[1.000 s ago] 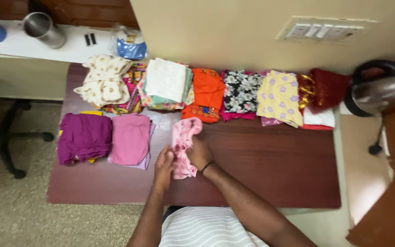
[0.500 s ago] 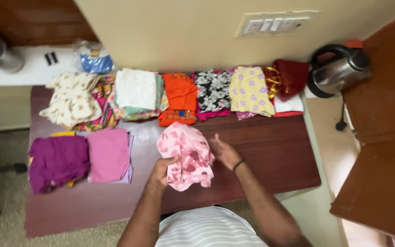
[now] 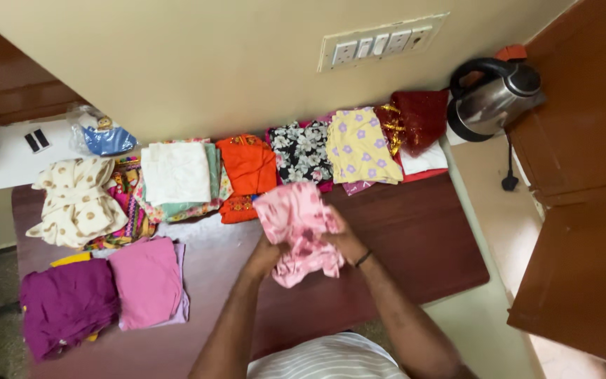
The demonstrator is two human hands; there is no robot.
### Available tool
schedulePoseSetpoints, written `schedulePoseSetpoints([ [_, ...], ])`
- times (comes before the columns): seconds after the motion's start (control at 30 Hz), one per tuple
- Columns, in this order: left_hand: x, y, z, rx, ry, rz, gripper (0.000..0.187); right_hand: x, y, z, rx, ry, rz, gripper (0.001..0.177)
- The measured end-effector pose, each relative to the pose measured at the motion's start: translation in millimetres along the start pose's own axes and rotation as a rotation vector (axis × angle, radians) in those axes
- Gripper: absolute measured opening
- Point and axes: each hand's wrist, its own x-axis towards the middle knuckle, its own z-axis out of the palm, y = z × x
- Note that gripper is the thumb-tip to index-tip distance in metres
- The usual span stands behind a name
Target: The person retrieves various items of clothing and a packaged hat from a shelving unit and carries them to a desk to arrange them into neat stacks.
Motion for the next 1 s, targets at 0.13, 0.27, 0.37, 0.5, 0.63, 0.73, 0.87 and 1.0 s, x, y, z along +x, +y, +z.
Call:
schedulePoseSetpoints([
  [0.13, 54.2, 47.7, -0.2, 0.346, 0.0, 0.24, 0.066, 28.3, -80.6, -6.2, -0.001, -0.083, -0.354, 0.088],
  [0.27, 94.5, 98.7, 6.5, 0.416, 0.067, 0.363, 0.067, 77.5, -107.8, -22.2, -0.031, -0.057, -0.406, 0.077],
  [0.37, 112.0, 102.7, 14.7, 0.688, 0.364, 0.429, 0.069, 120.5, -82.0, -25.6, -0.411, 0.305, -0.409, 0.062],
  [0.5, 129.1, 73.1, 24.4, 1.48, 0.433, 0.419, 0.06, 127.6, -55.4, -11.3, -1.235, 0.506, -0.74, 0.061],
  [0.63, 145.5, 32.1, 33.6, 1.681, 0.209, 0.256, 0.068, 132.2, -44.0, 7.0, -1.629, 0.174, -0.487, 0.063],
  [0.73, 156.5, 26.8, 36.0, 1.717, 0.125, 0.058, 0.068, 149.1, -36.8, 4.4, -1.722, 0.149, -0.376, 0.07],
  [0.87, 150.0, 44.1, 34.9, 1.718, 0.109, 0.074, 0.07, 154.2, -33.0, -2.1, -1.673, 0.074, -0.266, 0.069],
  [1.0, 136.8, 50.8, 41.4, 1.64, 0.138, 0.124, 0.074, 145.5, -43.2, 10.2, -1.664, 0.145, -0.252, 0.066],
])
